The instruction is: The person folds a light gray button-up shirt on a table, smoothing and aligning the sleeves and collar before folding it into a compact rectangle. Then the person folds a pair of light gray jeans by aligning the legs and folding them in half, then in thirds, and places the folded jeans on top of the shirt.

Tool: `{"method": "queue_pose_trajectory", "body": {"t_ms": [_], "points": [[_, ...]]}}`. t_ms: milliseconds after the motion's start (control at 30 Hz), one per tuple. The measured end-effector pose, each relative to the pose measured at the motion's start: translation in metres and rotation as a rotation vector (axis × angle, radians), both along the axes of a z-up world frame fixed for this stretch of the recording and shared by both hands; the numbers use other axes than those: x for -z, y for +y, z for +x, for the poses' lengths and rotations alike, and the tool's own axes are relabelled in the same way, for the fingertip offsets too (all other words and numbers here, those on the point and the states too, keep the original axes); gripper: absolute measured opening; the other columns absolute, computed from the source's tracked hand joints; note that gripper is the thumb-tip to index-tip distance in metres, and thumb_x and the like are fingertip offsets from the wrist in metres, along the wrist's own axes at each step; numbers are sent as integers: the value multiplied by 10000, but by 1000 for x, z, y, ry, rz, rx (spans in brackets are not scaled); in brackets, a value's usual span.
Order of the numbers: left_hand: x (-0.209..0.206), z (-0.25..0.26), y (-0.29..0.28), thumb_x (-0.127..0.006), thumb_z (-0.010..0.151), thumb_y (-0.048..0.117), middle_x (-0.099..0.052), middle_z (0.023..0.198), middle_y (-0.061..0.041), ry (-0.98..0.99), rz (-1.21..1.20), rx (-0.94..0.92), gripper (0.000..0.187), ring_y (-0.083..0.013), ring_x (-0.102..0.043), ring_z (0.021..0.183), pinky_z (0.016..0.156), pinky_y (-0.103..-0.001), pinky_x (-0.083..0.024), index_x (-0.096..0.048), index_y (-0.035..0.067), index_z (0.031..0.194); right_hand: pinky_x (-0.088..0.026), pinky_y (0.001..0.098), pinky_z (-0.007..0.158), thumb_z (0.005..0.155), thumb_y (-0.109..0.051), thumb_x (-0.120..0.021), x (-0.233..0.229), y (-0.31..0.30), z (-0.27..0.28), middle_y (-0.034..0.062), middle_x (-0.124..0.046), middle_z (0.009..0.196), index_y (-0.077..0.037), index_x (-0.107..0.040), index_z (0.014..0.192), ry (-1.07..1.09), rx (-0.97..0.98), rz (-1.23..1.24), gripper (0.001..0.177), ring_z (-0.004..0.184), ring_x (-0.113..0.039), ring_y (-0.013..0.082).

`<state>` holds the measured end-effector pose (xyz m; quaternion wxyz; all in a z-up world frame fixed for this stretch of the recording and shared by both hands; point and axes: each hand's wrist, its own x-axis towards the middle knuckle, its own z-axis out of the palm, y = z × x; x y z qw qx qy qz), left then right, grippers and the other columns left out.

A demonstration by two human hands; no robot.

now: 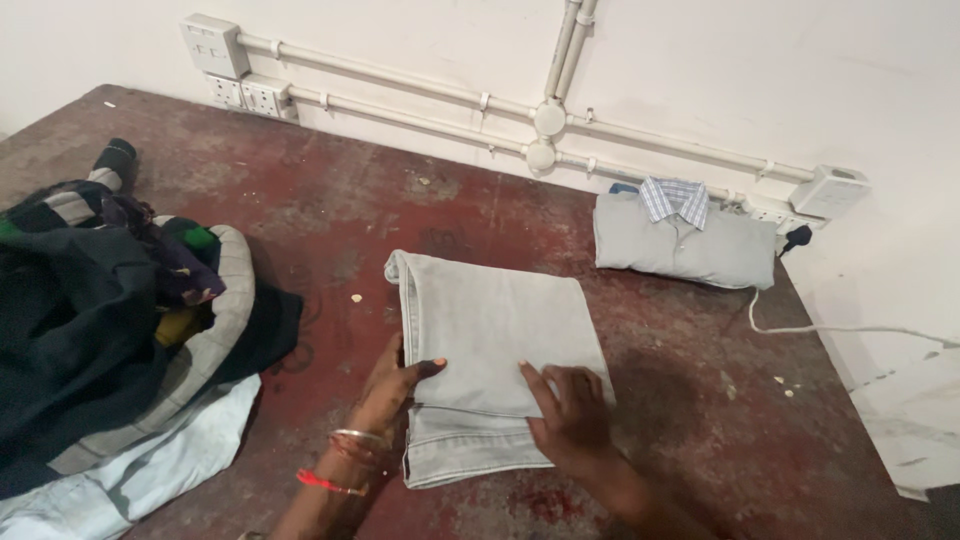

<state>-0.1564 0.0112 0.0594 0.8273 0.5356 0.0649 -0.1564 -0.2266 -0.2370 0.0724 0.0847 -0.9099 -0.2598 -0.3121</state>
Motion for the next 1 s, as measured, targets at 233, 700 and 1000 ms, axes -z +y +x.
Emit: {"method": "queue_pose_trajectory", "body": {"t_ms": [233,700,1000], "points": [[66,-18,2,-567,1009,469,-670,1317,-174,-204,-459,114,593,-299,-597,1225,1093,-459,-420,-539,-19,1344,-482,434,914,580,-10,-806,-35,31,29,135,-630,1254,6,-637,1312,85,-91,121,751,1112,-610,328],[32,-47,-15,-651,892,294,-691,1170,-184,-981,1284,153,367,-433,-509,1240,1178,-596,-223,-701,56,1167,-510,376,693,576,88,-677,-17,24,9,98,-637,1046,-4,-691,1269,44,-90,51,699,854,-569,274],[48,-44,-19,-677,805,160,-628,1301,-221,-1094,1230,-57,445,-464,-479,1278,1136,-614,-310,-671,60,1238,-500,383,709,647,80,-630,15,31,-6,95,-622,1016,-4,-690,1286,8,-140,39,648,859,-565,263]]}}
